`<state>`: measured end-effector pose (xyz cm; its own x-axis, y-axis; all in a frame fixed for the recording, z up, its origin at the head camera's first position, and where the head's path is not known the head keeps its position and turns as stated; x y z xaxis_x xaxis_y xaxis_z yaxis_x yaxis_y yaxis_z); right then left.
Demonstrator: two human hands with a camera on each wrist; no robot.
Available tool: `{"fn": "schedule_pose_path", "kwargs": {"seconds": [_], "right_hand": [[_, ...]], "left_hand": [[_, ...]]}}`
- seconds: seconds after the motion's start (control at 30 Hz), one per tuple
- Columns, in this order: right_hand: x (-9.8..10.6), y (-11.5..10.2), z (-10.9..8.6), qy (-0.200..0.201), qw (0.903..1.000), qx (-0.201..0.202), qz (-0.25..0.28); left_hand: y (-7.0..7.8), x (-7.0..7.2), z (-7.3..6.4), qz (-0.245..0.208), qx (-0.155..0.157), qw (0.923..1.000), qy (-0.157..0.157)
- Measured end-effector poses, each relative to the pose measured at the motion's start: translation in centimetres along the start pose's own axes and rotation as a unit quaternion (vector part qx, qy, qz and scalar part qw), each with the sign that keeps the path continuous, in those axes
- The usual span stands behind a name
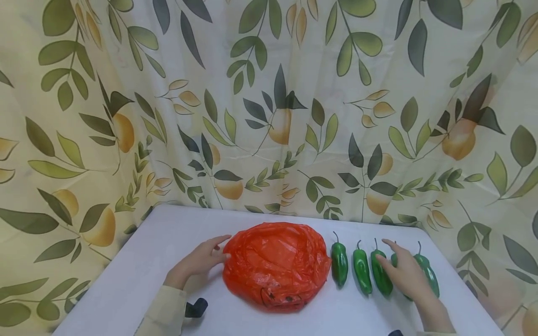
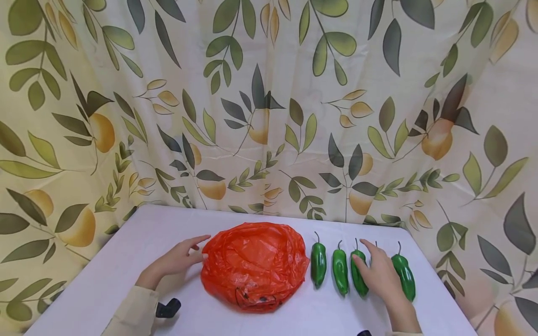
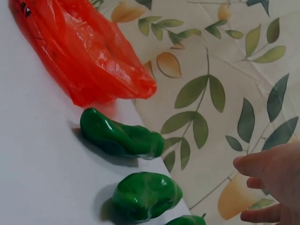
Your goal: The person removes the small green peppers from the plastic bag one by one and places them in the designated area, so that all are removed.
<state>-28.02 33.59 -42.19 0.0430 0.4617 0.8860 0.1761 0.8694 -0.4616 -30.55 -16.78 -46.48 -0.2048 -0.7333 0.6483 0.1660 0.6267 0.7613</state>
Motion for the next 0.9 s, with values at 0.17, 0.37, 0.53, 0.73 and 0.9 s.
{"fn": "schedule_pose_path", "kwargs": {"seconds": [0.17,0.37,0.53,0.73,0.9], "right_hand": [[-0.4,-1.1,-0.5,-0.002,1.0,0.002,0.009],[-0.7,-2.7,-1.2,0.01,0.9997,0.022,0.005],[-1.1,-3.5,-1.6,0.004,0.9997,0.026,0.004],[-1.6,-4.5,-2.1,0.011,0.9988,0.047,0.0],[-1.9,-5.1,-2.3,0.015,0.998,0.061,0.003]], "left_hand": [[0.3,0.2,-0.1,0.004,0.003,0.9999,0.016],[1.0,0.7,-0.2,0.01,-0.018,0.9993,0.031],[1.5,0.8,-0.2,0.018,-0.03,0.9983,0.046],[2.2,0.6,-0.3,0.035,-0.036,0.9971,0.057],[3.1,0.5,-0.4,0.069,-0.06,0.994,0.06]]}}
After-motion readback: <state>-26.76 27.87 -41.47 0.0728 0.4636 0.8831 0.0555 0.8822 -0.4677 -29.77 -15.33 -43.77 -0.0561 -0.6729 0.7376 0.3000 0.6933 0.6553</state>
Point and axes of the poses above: each hand's wrist, its own z-axis towards the middle knuckle, its own x-axis out of the back of the hand, y = z × x, the point moved 6 cm from there along z, towards the middle knuckle, and after that the axes turned 8 degrees about -x, right-handed, at the moved point
